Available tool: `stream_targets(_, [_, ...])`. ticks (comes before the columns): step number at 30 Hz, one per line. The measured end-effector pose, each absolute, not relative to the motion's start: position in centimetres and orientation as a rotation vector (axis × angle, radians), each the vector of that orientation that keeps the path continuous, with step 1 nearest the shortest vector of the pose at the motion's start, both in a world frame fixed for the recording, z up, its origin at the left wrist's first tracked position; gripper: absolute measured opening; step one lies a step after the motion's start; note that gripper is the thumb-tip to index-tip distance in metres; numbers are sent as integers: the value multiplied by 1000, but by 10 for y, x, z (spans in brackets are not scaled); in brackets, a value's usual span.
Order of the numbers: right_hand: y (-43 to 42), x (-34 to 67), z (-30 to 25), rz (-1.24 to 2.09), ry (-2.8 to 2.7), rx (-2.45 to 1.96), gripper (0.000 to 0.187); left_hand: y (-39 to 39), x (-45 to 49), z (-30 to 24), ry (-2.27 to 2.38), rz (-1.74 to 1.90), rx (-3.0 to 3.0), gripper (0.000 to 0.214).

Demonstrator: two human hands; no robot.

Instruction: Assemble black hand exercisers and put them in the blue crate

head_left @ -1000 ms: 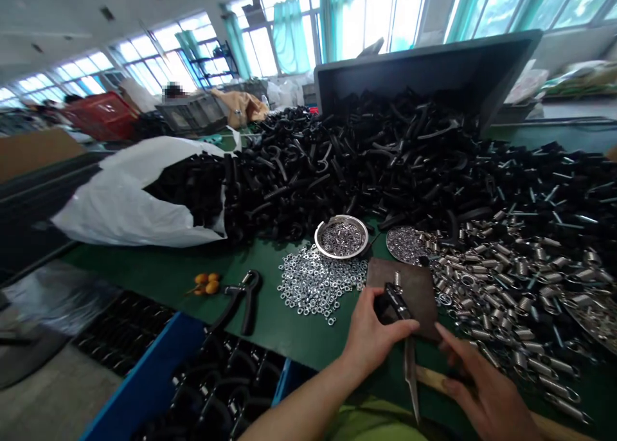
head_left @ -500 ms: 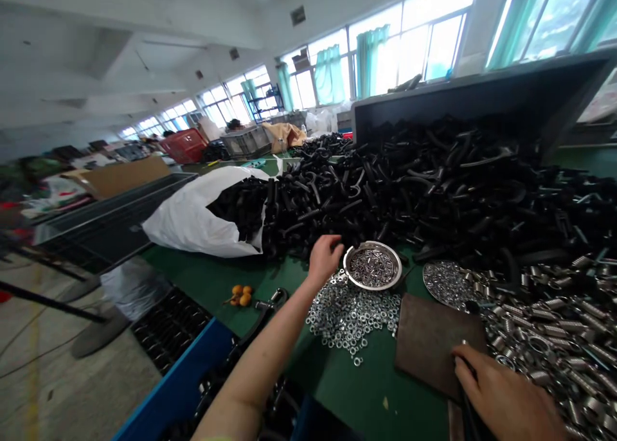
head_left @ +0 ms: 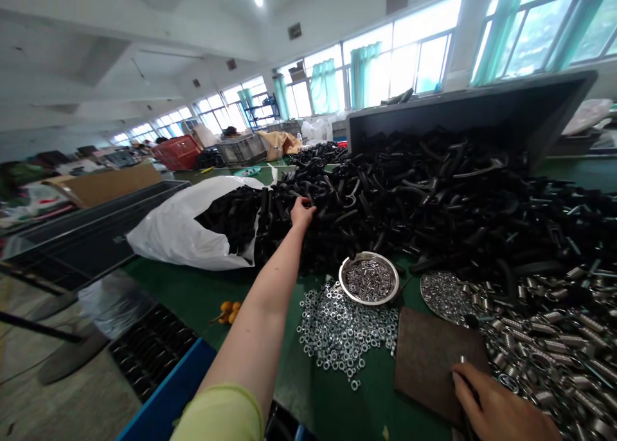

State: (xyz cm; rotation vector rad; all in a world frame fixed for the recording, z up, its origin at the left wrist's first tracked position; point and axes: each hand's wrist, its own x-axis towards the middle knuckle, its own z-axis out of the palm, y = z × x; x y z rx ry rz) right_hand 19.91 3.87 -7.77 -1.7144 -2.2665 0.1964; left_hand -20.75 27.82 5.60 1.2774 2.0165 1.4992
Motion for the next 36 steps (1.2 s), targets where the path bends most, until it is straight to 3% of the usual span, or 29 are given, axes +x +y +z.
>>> stream_targets(4, [37, 205, -69, 502, -2052, -1705, 31, 238, -194, 59, 1757, 1569, 1225, 43])
stream_targets(6, [36, 208, -64, 704, -1889, -1622, 32, 199, -179, 53, 1410, 1588, 1192, 45])
stream_targets(8, [32, 208, -57, 904, -1712, -1573, 36, 153, -157, 40, 1034, 1517, 1055, 49])
stream_targets(12, [21, 195, -39, 1145, -1435, -1540, 42, 69, -93, 6, 800, 1357, 746, 47])
stream_targets(16, [3, 177, -18, 1106, -1400, -1467, 36, 13, -31, -22, 847, 1062, 669, 44])
stream_targets(19, [-10, 167, -8, 992, -1443, -1412, 31, -12, -1, -26, 804, 961, 630, 54])
stream_targets(27, [-29, 165, 4, 643, -1650, -1248, 16, -23, 24, 3, 938, 880, 768, 59])
stream_targets(36, [-28, 164, -2, 480, -1674, -1308, 19, -31, 32, -13, 991, 899, 924, 55])
